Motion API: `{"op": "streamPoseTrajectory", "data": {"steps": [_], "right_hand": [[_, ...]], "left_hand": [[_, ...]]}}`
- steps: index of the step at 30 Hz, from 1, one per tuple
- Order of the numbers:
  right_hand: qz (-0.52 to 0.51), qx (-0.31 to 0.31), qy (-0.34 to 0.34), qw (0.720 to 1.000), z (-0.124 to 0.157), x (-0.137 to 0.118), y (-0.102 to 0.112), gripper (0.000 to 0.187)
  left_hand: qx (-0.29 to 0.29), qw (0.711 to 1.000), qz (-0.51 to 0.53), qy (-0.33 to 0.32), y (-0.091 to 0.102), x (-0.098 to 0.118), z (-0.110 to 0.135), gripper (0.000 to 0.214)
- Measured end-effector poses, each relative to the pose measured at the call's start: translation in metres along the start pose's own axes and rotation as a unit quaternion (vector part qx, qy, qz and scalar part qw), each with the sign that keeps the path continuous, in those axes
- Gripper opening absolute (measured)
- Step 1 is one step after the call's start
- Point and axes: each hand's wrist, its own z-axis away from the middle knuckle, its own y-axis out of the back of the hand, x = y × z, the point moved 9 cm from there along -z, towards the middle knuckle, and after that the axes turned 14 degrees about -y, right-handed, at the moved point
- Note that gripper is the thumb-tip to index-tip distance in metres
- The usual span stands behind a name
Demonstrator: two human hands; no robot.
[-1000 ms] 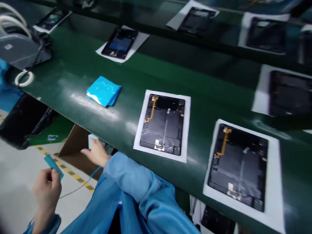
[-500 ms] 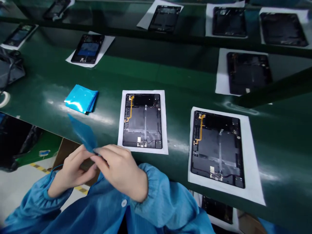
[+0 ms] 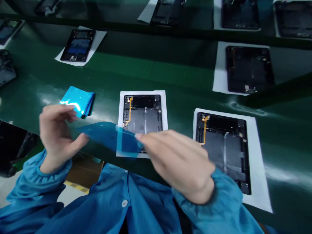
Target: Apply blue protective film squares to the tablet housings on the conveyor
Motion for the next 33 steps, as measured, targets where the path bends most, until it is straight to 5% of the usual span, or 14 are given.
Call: {"op": "streamPoseTrajectory", "data": {"steps": [4,7,10,14,21,33], "right_hand": [[-0.058,0.048,-0.142,0.987,-0.034,0.060,-0.003,0.021],[-0.159,-0.002,-0.252,0.954,-0.048,0.112,-0.027,0.040],[-0.195,-0.032,-0.322,0.926,-0.049,0.142,-0.040,0.051],[-0.168,-0.040,-0.369,0.913,-0.042,0.154,-0.039,0.051],[-0.131,-0.032,-0.424,0.896,-0.026,0.160,-0.039,0.066],[-0.081,-0.018,-0.374,0.924,-0.022,0.160,-0.028,0.033]], "left_hand": [[-0.172,0.981,0.071,0.053,-0.067,-0.030,0.002,0.033],[-0.345,0.926,0.107,0.110,-0.125,-0.038,0.026,0.009],[-0.390,0.906,0.101,0.129,-0.150,-0.040,0.039,0.014],[-0.372,0.915,0.113,0.107,-0.159,-0.041,0.037,0.010],[-0.340,0.923,0.165,-0.073,-0.162,-0.017,0.037,0.021],[-0.291,0.934,0.170,-0.116,-0.152,-0.012,0.029,0.013]]}}
